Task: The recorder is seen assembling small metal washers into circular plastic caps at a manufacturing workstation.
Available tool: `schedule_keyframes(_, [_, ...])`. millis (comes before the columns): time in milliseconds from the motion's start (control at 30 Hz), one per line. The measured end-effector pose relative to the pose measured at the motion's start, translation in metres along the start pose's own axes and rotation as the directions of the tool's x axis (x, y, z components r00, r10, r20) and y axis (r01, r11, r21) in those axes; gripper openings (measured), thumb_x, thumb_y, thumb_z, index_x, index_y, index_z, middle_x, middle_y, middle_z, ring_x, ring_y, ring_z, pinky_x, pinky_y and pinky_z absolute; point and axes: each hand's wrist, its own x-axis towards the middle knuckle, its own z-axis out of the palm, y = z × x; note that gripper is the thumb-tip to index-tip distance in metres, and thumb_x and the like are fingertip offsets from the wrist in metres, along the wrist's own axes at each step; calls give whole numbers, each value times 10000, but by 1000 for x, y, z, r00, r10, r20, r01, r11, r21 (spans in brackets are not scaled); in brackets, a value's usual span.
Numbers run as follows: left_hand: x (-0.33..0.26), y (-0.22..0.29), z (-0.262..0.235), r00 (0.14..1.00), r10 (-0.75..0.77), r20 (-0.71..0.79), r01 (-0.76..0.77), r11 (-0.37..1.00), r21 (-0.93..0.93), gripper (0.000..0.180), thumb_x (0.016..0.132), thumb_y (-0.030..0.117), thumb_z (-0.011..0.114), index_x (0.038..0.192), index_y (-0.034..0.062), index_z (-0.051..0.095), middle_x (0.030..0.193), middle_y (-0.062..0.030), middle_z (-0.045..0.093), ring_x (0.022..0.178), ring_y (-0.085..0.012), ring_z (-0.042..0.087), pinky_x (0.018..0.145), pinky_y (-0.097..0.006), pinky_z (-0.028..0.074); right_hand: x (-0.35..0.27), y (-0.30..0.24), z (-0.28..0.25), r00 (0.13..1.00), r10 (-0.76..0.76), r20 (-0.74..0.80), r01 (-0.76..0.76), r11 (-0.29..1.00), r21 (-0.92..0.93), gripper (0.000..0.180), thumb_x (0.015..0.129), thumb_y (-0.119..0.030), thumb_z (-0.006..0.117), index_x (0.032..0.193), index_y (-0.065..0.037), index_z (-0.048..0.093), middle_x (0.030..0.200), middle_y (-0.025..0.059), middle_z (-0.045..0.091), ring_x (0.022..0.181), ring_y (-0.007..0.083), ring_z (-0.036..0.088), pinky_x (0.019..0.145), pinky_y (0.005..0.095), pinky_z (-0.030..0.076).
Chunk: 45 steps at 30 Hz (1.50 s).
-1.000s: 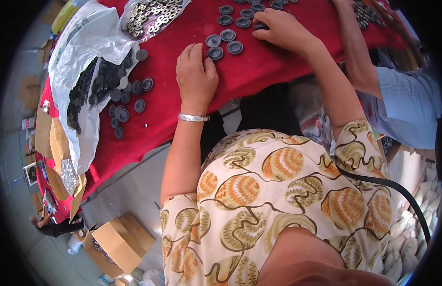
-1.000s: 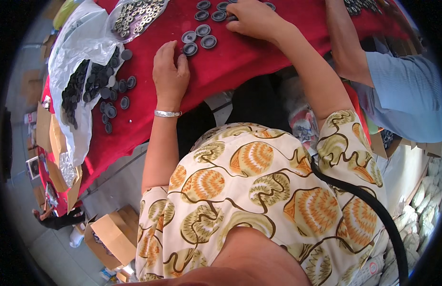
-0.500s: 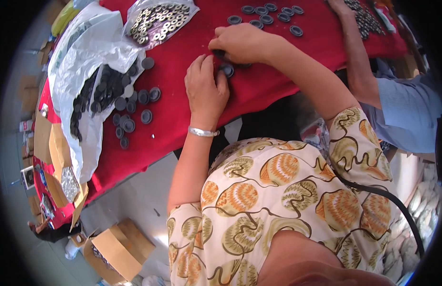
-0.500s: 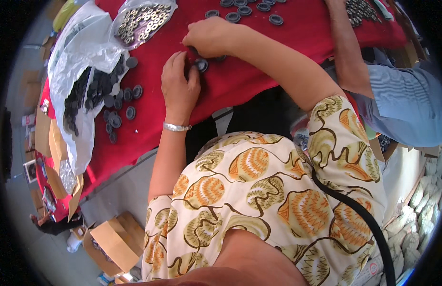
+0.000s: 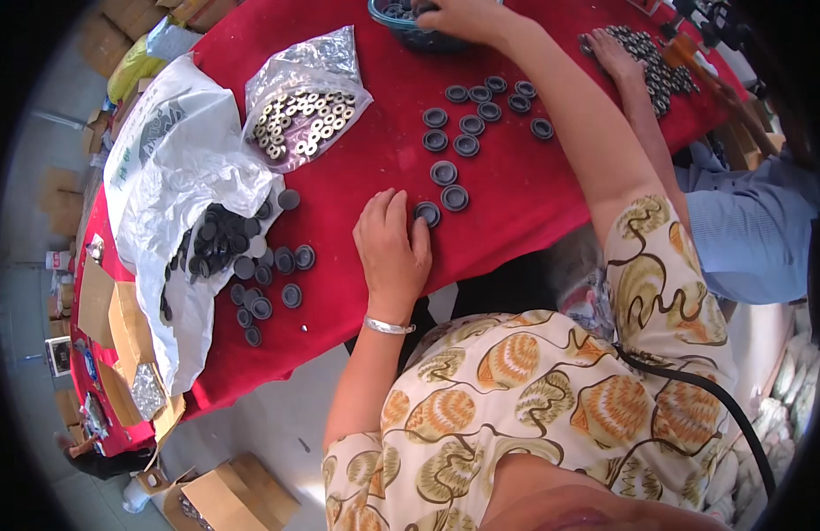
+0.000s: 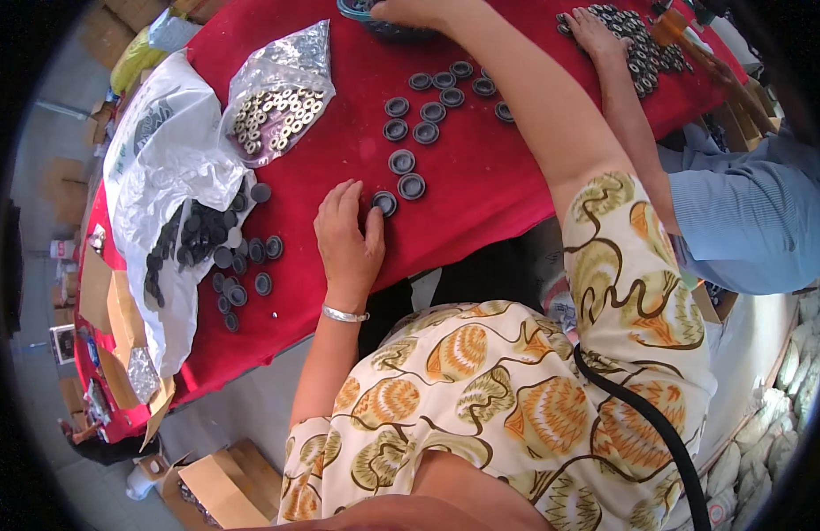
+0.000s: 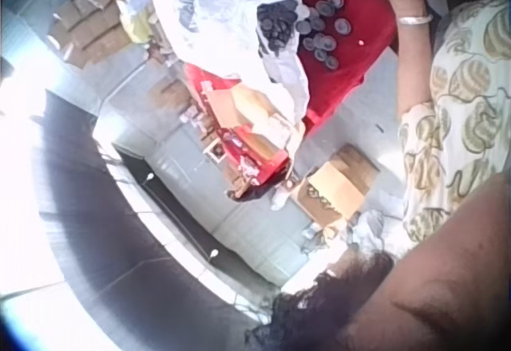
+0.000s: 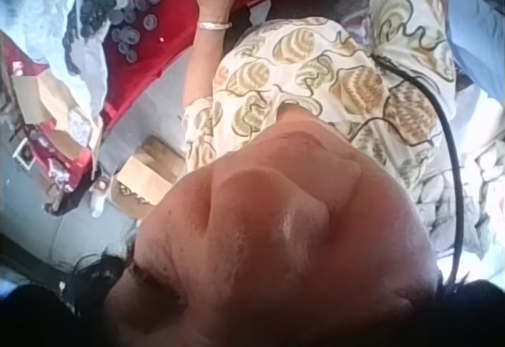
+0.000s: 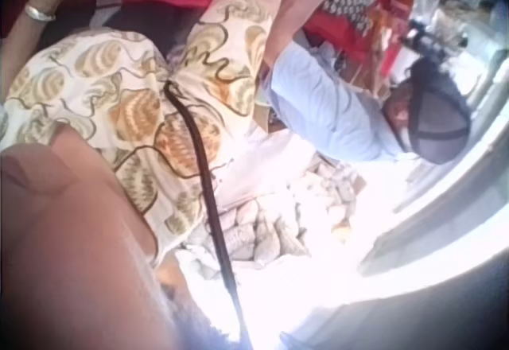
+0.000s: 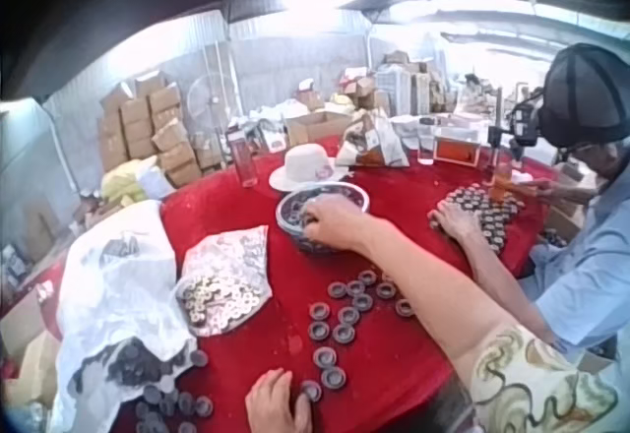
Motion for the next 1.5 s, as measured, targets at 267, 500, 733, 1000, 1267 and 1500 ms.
schedule_keyframes(267, [12,14,-5,976,-30,215,56,992,-116,597,826,342,683,1314,46,507,1406,-237,414,1297,-401,396,1056,-498,316,-68,-11,-9,891,430,-145,-426,903,63,346,827,-281,642,1098,-66,635,1088,199,636,1018,370,604,857,436,489])
schedule_keyframes(500, [66,-10,62,924,235,301,-302,932,202,680,876,540,550,1386,100,451,1444,-226,387,1360,-392,328,1087,-567,244,-152,19,108,923,384,-9,-377,904,-200,501,921,-477,494,1278,-137,587,1307,148,557,1238,341,491,991,493,421])
schedule_keyframes(733, [85,0,88,946,303,110,-295,952,-88,424,808,302,696,1127,40,599,1283,-211,529,1175,-386,499,972,-440,410,-152,-10,111,968,-35,-249,40,999,16,215,877,-247,551,961,-116,700,933,73,648,910,274,619,757,423,503])
schedule_keyframes(1000, [57,-31,24,992,120,-48,-127,969,-212,314,812,210,687,1045,7,634,1199,-212,593,1102,-386,558,951,-434,443,-158,-5,118,982,-163,-99,155,984,-88,314,853,-76,509,1145,-64,624,1179,120,623,1125,288,585,966,376,478])
schedule_keyframes(1267, [-51,-138,-100,991,-58,-121,87,965,248,441,778,271,719,1130,27,613,1275,-223,528,1220,-409,471,1020,-479,371,-146,4,95,919,392,32,-360,805,472,313,960,-247,525,1189,-63,633,1210,105,626,1159,255,573,976,338,436])
schedule_keyframes(1500, [-100,-183,-136,935,-341,-92,345,827,444,712,802,580,623,1342,127,517,1448,-232,361,1340,-419,327,1046,-605,271,-118,-132,70,973,-152,-176,204,920,333,323,920,-213,599,1210,-72,615,1263,133,591,1184,297,547,1001,379,420])
